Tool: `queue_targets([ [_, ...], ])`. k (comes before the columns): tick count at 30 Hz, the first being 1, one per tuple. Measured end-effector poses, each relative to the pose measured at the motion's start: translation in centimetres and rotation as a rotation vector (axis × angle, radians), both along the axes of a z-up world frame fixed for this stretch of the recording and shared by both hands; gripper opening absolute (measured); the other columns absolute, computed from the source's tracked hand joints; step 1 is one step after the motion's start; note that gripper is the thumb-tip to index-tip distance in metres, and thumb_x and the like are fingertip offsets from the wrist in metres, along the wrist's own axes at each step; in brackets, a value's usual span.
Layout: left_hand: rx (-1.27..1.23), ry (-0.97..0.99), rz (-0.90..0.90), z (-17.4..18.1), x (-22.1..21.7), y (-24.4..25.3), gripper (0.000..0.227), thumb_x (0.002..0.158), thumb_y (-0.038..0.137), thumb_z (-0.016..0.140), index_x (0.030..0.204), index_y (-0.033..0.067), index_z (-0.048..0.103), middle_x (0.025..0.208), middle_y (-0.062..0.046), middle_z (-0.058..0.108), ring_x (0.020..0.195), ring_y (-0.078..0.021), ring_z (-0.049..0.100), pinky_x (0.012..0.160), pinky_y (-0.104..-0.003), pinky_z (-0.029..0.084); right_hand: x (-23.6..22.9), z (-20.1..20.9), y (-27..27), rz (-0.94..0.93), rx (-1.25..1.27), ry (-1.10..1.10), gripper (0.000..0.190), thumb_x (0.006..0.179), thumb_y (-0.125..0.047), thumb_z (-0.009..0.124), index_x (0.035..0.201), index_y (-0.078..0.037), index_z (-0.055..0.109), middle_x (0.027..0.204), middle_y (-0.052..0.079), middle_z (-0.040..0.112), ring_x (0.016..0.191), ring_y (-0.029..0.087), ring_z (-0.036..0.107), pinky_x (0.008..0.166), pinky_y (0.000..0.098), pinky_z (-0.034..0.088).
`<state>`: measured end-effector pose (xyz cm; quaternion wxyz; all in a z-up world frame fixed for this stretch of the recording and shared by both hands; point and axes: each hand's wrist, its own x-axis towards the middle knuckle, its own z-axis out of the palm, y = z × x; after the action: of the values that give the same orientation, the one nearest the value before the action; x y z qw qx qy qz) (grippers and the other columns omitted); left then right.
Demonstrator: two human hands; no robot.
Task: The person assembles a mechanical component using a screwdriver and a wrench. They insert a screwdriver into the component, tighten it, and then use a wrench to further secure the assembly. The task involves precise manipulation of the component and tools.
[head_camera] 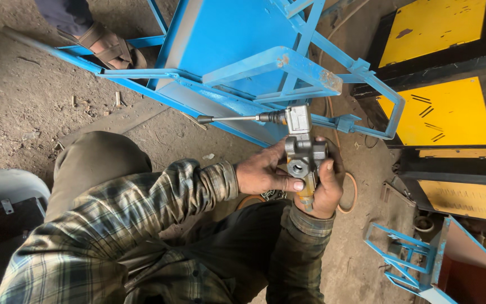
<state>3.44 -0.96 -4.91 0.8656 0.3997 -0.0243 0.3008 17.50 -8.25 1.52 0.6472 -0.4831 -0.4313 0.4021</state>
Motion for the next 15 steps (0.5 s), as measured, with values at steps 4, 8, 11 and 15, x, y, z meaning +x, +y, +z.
queue_targets([
  [4,-0.028,-0.048,-0.053,-0.6,0.5,-0.2,0.093,0.088,0.007,0.076,0.163,0.0149,0.02,0.149,-0.011,0.051,0.137,-0.0242,0.053,0.113,-0.043,0.052,0.0,0.3,-0.3,0.002,0.005,-0.028,0.063,0.1,-0.038,0.076,0.137,0.008,0.054,0.121,0.015,0.066,0.107,0.023,0.067,0.096,0.0374,0.055],
  [8,0.109,-0.088,0.038,-1.1,0.9,-0.2,0.09,0.091,0.004,0.077,0.163,0.0119,0.022,0.152,-0.012,0.05,0.143,-0.0232,0.049,0.121,-0.042,0.043,0.2,0.3,-0.5,-0.019,0.015,-0.074,0.065,0.098,-0.04,0.077,0.136,0.009,0.055,0.119,0.015,0.067,0.105,0.023,0.068,0.093,0.0364,0.057],
  [11,0.066,-0.104,-0.032,-1.2,0.8,-0.1,0.089,0.091,0.006,0.077,0.162,0.0111,0.023,0.152,-0.01,0.049,0.144,-0.0226,0.047,0.121,-0.042,0.042,0.2,0.4,-0.6,-0.007,0.033,-0.1,0.065,0.098,-0.039,0.08,0.135,0.008,0.056,0.116,0.013,0.068,0.102,0.021,0.067,0.091,0.0354,0.056],
  [15,0.05,-0.072,-0.092,-1.1,0.4,0.1,0.088,0.09,0.005,0.075,0.162,0.0111,0.026,0.151,-0.009,0.05,0.142,-0.0217,0.048,0.12,-0.041,0.042,0.1,0.4,-0.8,0.003,0.052,-0.15,0.064,0.097,-0.04,0.08,0.135,0.007,0.058,0.116,0.011,0.068,0.103,0.019,0.067,0.092,0.0338,0.056],
])
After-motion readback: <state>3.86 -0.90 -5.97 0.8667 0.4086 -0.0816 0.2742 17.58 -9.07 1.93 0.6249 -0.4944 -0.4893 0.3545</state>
